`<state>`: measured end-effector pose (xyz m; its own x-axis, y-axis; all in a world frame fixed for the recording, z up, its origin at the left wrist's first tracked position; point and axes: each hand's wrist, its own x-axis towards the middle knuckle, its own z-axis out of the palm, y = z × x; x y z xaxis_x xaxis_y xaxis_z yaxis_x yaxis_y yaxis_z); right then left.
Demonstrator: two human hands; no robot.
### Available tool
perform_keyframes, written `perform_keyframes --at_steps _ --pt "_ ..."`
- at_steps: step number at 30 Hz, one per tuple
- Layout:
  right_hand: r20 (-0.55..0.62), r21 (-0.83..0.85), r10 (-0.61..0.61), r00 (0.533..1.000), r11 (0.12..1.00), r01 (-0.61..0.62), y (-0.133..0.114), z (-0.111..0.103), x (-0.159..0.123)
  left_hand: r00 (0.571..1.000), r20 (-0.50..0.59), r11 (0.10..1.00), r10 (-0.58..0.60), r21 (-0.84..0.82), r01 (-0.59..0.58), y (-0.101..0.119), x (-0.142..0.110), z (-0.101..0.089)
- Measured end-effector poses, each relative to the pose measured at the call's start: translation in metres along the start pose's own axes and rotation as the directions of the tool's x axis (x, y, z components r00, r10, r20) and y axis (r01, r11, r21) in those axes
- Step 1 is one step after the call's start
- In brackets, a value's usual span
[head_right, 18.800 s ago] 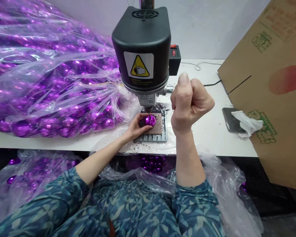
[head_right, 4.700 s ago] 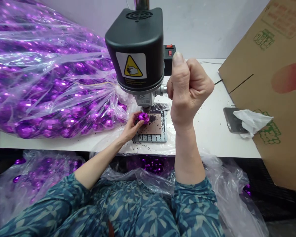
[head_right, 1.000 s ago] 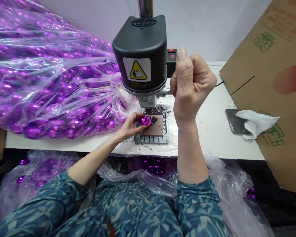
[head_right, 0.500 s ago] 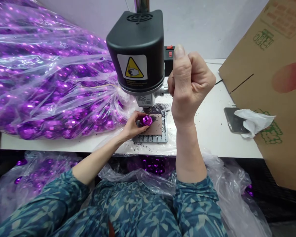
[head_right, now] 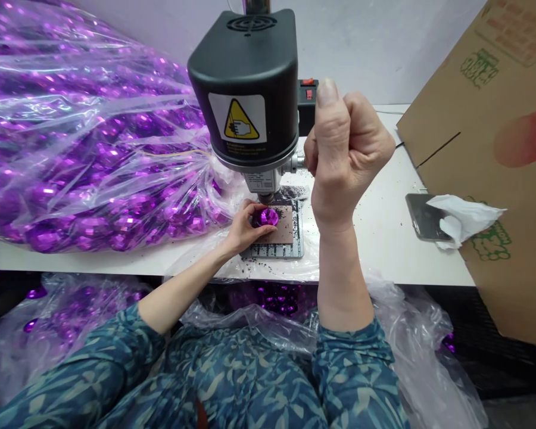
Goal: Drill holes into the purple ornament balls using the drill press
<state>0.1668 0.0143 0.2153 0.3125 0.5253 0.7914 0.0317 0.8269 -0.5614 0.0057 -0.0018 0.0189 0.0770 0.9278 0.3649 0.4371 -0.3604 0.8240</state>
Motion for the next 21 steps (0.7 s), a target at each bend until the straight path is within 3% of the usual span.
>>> perform_keyframes --at_steps 3,6,12,21 --pt "-0.005 -0.059 0.010 1.000 0.998 -0.010 -0.001 0.001 0.000 0.999 0.017 0.998 0.033 -0.046 -0.032 0.001 -0.005 0.011" --pt "-0.013 -0.037 0.003 1.000 0.999 -0.003 0.000 0.000 0.001 1.000 0.020 0.994 -0.013 -0.109 0.015 0.001 -0.012 0.019" --pt "-0.024 0.015 0.013 1.000 1.000 -0.013 -0.002 -0.001 -0.005 0.999 -0.019 0.989 -0.042 -0.144 0.039 -0.004 -0.017 0.022" --pt "-0.133 0.118 -0.152 0.979 0.979 0.168 0.013 -0.009 -0.039 0.998 -0.037 0.987 -0.058 -0.151 0.052 -0.006 -0.017 0.020"
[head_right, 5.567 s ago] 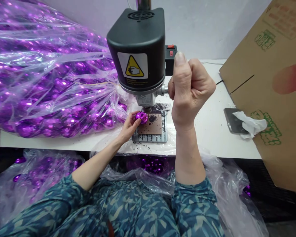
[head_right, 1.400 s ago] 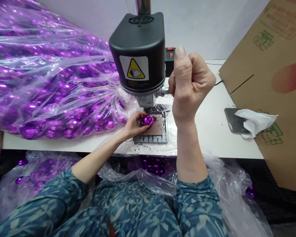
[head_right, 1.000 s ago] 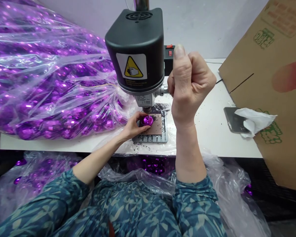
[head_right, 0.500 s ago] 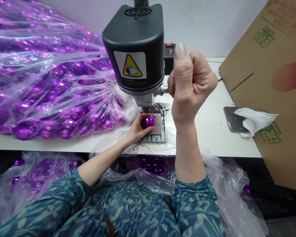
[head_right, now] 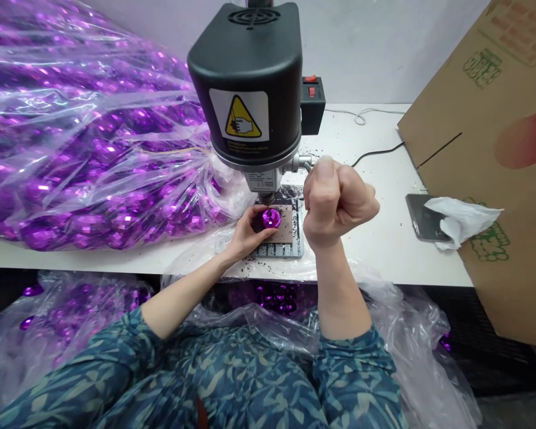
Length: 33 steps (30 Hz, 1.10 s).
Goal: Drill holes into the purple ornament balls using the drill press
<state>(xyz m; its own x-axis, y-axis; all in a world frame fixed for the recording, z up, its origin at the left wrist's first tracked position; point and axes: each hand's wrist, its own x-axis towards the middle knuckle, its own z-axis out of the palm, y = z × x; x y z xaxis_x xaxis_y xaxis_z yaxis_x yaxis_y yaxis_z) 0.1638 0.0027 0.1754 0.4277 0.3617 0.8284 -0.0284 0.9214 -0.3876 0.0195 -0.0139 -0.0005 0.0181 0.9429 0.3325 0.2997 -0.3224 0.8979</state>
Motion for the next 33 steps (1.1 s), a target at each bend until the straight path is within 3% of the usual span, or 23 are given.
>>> perform_keyframes --at_steps 4,9,15,18,19,22,23,25,27,29,31,33 --pt "-0.037 0.014 -0.104 0.994 0.994 0.105 0.011 -0.006 -0.007 1.000 -0.007 1.000 0.001 0.006 -0.001 0.001 0.001 -0.001" --pt "-0.001 0.027 -0.205 0.979 0.978 0.205 0.022 -0.015 -0.018 0.999 -0.012 1.000 0.030 -0.009 -0.030 -0.002 0.001 0.000" --pt "0.117 0.115 -0.310 0.943 0.948 0.298 0.017 -0.014 -0.013 0.998 -0.024 0.998 0.058 -0.020 -0.058 -0.009 0.002 0.002" --pt "0.102 0.044 -0.170 0.980 0.985 0.166 0.008 -0.001 0.013 0.997 -0.033 0.998 0.069 0.016 -0.069 -0.005 0.004 0.001" --pt "0.112 -0.033 -0.016 0.994 0.999 0.020 0.006 0.004 0.024 0.995 -0.053 0.996 0.079 0.049 -0.077 -0.002 0.003 0.000" --pt "0.141 -0.066 0.199 0.970 0.979 -0.191 0.004 0.017 0.053 0.978 -0.119 0.969 0.172 0.202 -0.146 0.016 -0.013 -0.005" --pt "0.156 -0.053 0.226 0.962 0.974 -0.220 0.005 0.020 0.059 0.970 -0.101 0.949 0.222 0.249 -0.191 0.023 -0.024 -0.006" --pt "0.159 -0.015 0.250 0.955 0.968 -0.251 0.007 0.023 0.065 0.947 0.052 0.901 0.315 0.296 -0.316 0.036 -0.051 -0.009" --pt "0.142 0.021 0.251 0.958 0.966 -0.256 0.009 0.024 0.065 0.881 0.284 0.843 0.379 0.286 -0.455 0.044 -0.077 -0.010" --pt "0.120 0.044 0.252 0.960 0.965 -0.259 0.010 0.024 0.063 0.803 0.416 0.791 0.428 0.258 -0.555 0.043 -0.089 -0.014" --pt "0.112 0.057 0.247 0.962 0.965 -0.255 0.010 0.024 0.062 0.791 0.402 0.773 0.460 0.258 -0.580 0.037 -0.080 -0.026" --pt "0.105 0.064 0.251 0.962 0.964 -0.258 0.010 0.024 0.062 0.846 0.338 0.796 0.413 0.318 -0.516 0.028 -0.049 -0.049"
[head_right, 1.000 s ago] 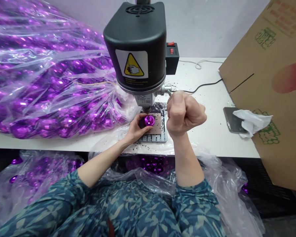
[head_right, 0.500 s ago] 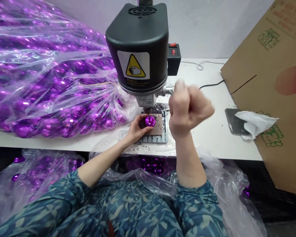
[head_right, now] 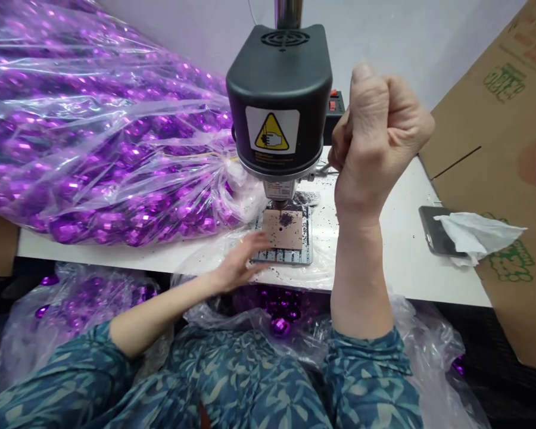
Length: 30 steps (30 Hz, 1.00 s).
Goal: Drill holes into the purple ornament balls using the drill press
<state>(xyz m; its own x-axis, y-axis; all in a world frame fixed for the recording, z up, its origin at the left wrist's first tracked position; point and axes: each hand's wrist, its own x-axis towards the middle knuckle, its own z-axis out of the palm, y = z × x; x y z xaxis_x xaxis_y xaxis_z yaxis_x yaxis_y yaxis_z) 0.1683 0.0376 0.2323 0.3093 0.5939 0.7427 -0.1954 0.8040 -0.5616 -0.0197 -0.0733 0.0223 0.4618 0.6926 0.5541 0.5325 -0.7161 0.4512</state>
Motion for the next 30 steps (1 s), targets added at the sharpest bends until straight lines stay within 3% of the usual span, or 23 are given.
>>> perform_keyframes --at_steps 2,3,5,7,8,10,12,14,16,18,20,24,27,29,30 --pt "-0.003 0.005 0.004 1.000 1.000 -0.004 -0.001 0.000 0.000 0.988 0.057 0.980 -0.146 0.144 0.136 -0.037 0.021 -0.031" --pt "-0.002 0.001 0.009 1.000 1.000 -0.009 -0.001 0.000 0.001 0.965 0.145 0.952 -0.221 0.247 0.181 -0.054 0.031 -0.047" --pt "0.000 -0.010 0.013 1.000 1.000 -0.013 -0.002 0.000 0.000 0.871 0.321 0.868 -0.371 0.453 0.203 -0.082 0.046 -0.076" --pt "0.004 -0.043 0.022 1.000 0.999 -0.022 -0.002 0.000 -0.001 0.789 0.417 0.788 -0.452 0.600 0.134 -0.097 0.055 -0.094" --pt "0.003 -0.057 0.021 1.000 0.998 -0.021 -0.002 0.000 -0.002 0.778 0.432 0.760 -0.456 0.644 0.087 -0.100 0.056 -0.098" --pt "-0.008 -0.065 0.017 1.000 0.998 -0.018 -0.003 0.000 -0.003 0.805 0.432 0.738 -0.407 0.675 0.010 -0.099 0.056 -0.098" --pt "-0.016 -0.047 0.014 1.000 0.999 -0.015 -0.003 0.000 -0.003 0.832 0.434 0.768 -0.345 0.640 -0.015 -0.093 0.053 -0.094" --pt "-0.017 -0.038 0.011 1.000 0.999 -0.012 -0.003 0.000 -0.004 0.826 0.452 0.821 -0.338 0.570 0.024 -0.086 0.051 -0.091" --pt "-0.014 -0.048 0.009 1.000 0.999 -0.009 -0.004 0.000 -0.005 0.820 0.403 0.833 -0.406 0.533 0.151 -0.082 0.054 -0.089" --pt "-0.012 -0.052 0.004 1.000 0.999 -0.004 -0.004 0.000 -0.006 0.814 0.269 0.784 -0.514 0.532 0.319 -0.081 0.064 -0.086" --pt "-0.017 -0.049 0.001 1.000 0.999 -0.002 -0.005 0.001 -0.006 0.784 0.164 0.723 -0.598 0.532 0.441 -0.084 0.078 -0.080" --pt "-0.025 -0.062 0.008 1.000 0.998 -0.010 -0.005 0.000 -0.007 0.716 0.197 0.699 -0.670 0.493 0.518 -0.095 0.100 -0.060" --pt "-0.013 -0.055 -0.003 1.000 0.998 0.002 -0.003 -0.002 -0.008 0.797 0.120 0.798 -0.591 0.230 0.557 -0.098 0.099 -0.049" --pt "-0.018 -0.037 -0.023 1.000 0.999 0.022 -0.002 -0.002 -0.008 0.844 0.008 0.838 -0.537 -0.114 0.534 -0.095 0.089 -0.047" --pt "-0.025 -0.032 -0.028 0.999 0.999 0.027 -0.001 -0.003 -0.009 0.848 -0.035 0.816 -0.528 -0.296 0.496 -0.092 0.083 -0.046"
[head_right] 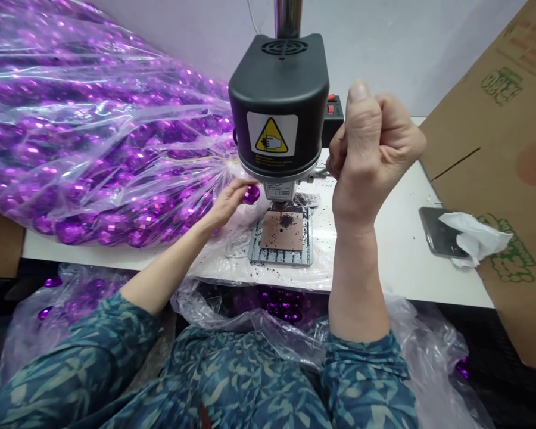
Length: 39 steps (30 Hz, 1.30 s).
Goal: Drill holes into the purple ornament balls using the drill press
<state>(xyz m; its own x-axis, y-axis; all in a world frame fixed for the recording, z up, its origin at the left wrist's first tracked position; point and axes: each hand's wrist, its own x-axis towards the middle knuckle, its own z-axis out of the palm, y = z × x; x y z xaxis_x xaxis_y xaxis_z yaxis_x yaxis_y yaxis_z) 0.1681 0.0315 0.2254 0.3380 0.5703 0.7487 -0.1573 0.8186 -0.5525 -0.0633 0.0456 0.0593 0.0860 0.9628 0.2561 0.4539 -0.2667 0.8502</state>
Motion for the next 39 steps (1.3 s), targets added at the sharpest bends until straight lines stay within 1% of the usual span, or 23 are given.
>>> perform_keyframes --at_steps 1,2,3,4,5,6,9,10,11,12,13,15,16,18,20,22,24,26,30,34,36,37,39 --pt "-0.010 0.005 -0.004 1.000 1.000 0.004 0.000 0.000 -0.001 1.000 -0.020 0.986 0.007 -0.168 -0.010 0.001 -0.008 0.000" --pt "-0.017 0.005 -0.001 1.000 1.000 0.002 0.000 0.000 -0.001 1.000 -0.018 0.954 0.008 -0.298 -0.013 0.002 -0.017 0.000" --pt "-0.020 0.000 0.003 1.000 1.000 -0.003 0.000 0.001 -0.002 1.000 0.005 0.924 0.013 -0.383 -0.011 0.005 -0.027 0.000" --pt "-0.024 -0.007 0.007 1.000 1.000 -0.007 0.000 0.001 -0.002 0.999 0.038 0.907 0.025 -0.420 -0.007 0.008 -0.036 0.001" --pt "-0.022 -0.015 0.009 1.000 1.000 -0.009 -0.001 0.001 -0.003 0.997 0.065 0.912 0.040 -0.411 -0.010 0.012 -0.046 0.002" --pt "-0.019 -0.021 0.005 1.000 1.000 -0.005 -0.001 0.002 -0.003 0.996 0.076 0.932 0.055 -0.361 -0.024 0.016 -0.054 0.004" --pt "-0.012 -0.041 -0.018 1.000 0.999 0.018 -0.002 0.002 -0.005 0.994 0.036 0.987 0.101 -0.127 -0.096 0.026 -0.073 0.015" --pt "-0.012 -0.054 -0.025 1.000 0.998 0.024 -0.002 0.002 -0.006 0.994 0.028 0.990 0.102 -0.105 -0.098 0.029 -0.076 0.019" --pt "-0.015 -0.069 -0.028 1.000 0.997 0.027 -0.002 0.002 -0.006 0.995 0.037 0.987 0.087 -0.141 -0.081 0.030 -0.077 0.025" --pt "-0.019 -0.086 -0.025 1.000 0.996 0.024 -0.002 0.001 -0.006 0.996 0.065 0.973 0.060 -0.225 -0.044 0.030 -0.077 0.030" --pt "-0.020 -0.101 -0.020 1.000 0.995 0.018 -0.002 0.001 -0.006 0.995 0.100 0.943 0.029 -0.331 0.005 0.029 -0.076 0.035" --pt "-0.019 -0.115 -0.010 1.000 0.993 0.007 -0.002 0.001 -0.006 0.987 0.157 0.850 -0.023 -0.517 0.102 0.025 -0.071 0.046" --pt "-0.014 -0.116 -0.004 1.000 0.993 0.002 -0.002 0.000 -0.006 0.985 0.164 0.810 -0.045 -0.571 0.132 0.021 -0.068 0.050" --pt "-0.004 -0.109 0.004 1.000 0.994 -0.004 -0.002 0.000 -0.007 0.987 0.127 0.778 -0.098 -0.609 0.156 0.012 -0.063 0.056" --pt "-0.001 -0.085 0.003 1.000 0.996 -0.003 -0.003 0.000 -0.008 0.986 0.070 0.788 -0.149 -0.594 0.161 0.002 -0.058 0.061" --pt "0.001 -0.042 -0.011 1.000 0.999 0.011 -0.003 0.000 -0.009 0.985 0.041 0.809 -0.166 -0.565 0.160 -0.006 -0.054 0.064" --pt "0.005 -0.022 -0.021 1.000 1.000 0.021 -0.003 0.000 -0.009 0.988 0.051 0.827 -0.146 -0.542 0.150 -0.011 -0.052 0.067" --pt "0.006 -0.040 -0.025 1.000 0.999 0.025 -0.002 0.000 -0.009 0.992 0.068 0.847 -0.111 -0.515 0.130 -0.014 -0.050 0.070" --pt "0.003 -0.051 -0.021 1.000 0.998 0.021 -0.001 -0.001 -0.009 0.996 0.068 0.908 -0.050 -0.412 0.073 -0.013 -0.048 0.071" --pt "-0.002 -0.033 -0.029 1.000 0.999 0.029 -0.002 -0.001 -0.011 0.997 0.024 0.985 0.070 -0.158 -0.065 -0.004 -0.045 0.068" --pt "0.005 -0.047 -0.042 0.999 0.998 0.042 -0.003 -0.001 -0.012 0.991 0.027 0.991 0.130 -0.034 -0.129 -0.001 -0.045 0.070" --pt "0.009 -0.063 -0.045 0.999 0.997 0.045 -0.004 -0.001 -0.013 0.989 0.031 0.990 0.143 0.001 -0.143 0.001 -0.045 0.073" --pt "0.012 -0.114 -0.041 0.999 0.993 0.042 -0.005 -0.001 -0.014 0.992 0.013 0.992 0.129 0.009 -0.130 0.001 -0.048 0.079"
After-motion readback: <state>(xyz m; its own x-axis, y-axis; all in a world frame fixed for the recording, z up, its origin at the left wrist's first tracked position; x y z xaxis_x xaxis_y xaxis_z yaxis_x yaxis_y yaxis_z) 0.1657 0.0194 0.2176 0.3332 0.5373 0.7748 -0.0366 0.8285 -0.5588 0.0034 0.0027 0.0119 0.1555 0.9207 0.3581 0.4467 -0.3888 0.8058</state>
